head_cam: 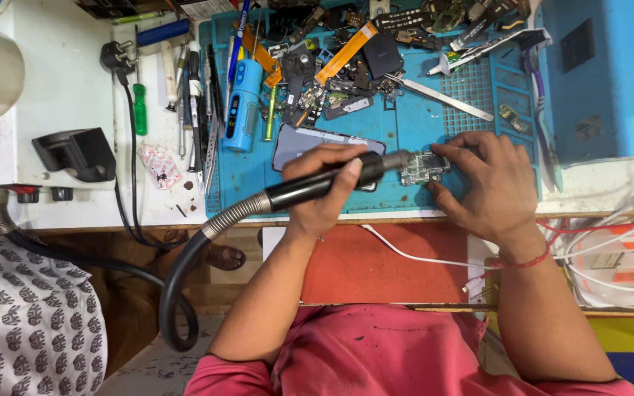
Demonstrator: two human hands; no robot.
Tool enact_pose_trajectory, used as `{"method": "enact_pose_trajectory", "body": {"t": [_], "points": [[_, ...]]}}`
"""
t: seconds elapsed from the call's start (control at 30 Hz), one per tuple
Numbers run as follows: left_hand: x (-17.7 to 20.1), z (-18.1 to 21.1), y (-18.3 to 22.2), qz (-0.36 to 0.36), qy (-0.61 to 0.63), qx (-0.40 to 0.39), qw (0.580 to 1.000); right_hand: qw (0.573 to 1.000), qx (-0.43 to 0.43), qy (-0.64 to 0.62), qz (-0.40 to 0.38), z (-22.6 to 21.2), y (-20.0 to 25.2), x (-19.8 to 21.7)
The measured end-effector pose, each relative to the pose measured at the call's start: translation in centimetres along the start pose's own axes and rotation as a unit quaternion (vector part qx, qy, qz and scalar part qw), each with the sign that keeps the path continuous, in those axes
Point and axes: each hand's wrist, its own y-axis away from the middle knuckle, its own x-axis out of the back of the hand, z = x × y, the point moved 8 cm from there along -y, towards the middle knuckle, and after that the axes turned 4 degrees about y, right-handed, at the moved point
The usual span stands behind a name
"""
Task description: The person uses a small scraper tool on a circuit board and then applies heat to specific components using a hot air gun.
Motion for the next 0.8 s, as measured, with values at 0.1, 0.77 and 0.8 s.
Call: {"method": "enact_pose_trajectory", "body": {"t": [0.1, 0.77, 0.8], "points": [[-0.2, -0.2, 0.0, -0.02, 0.043, 0.013, 0.999, 1.0, -0.001, 0.006, -0.001, 0.1, 0.1, -0.1], [-0.8, -0.8, 0.0, -0.03, 0.043, -0.002, 0.999, 0.999, -0.017, 0.0, 0.039, 0.1, 0.5, 0.2], [-0.9, -0.8, 0.1, -0.045, 0.049, -0.003, 0.998, 0.999, -0.018, -0.002, 0.043, 0.1, 0.5, 0.2]]}}
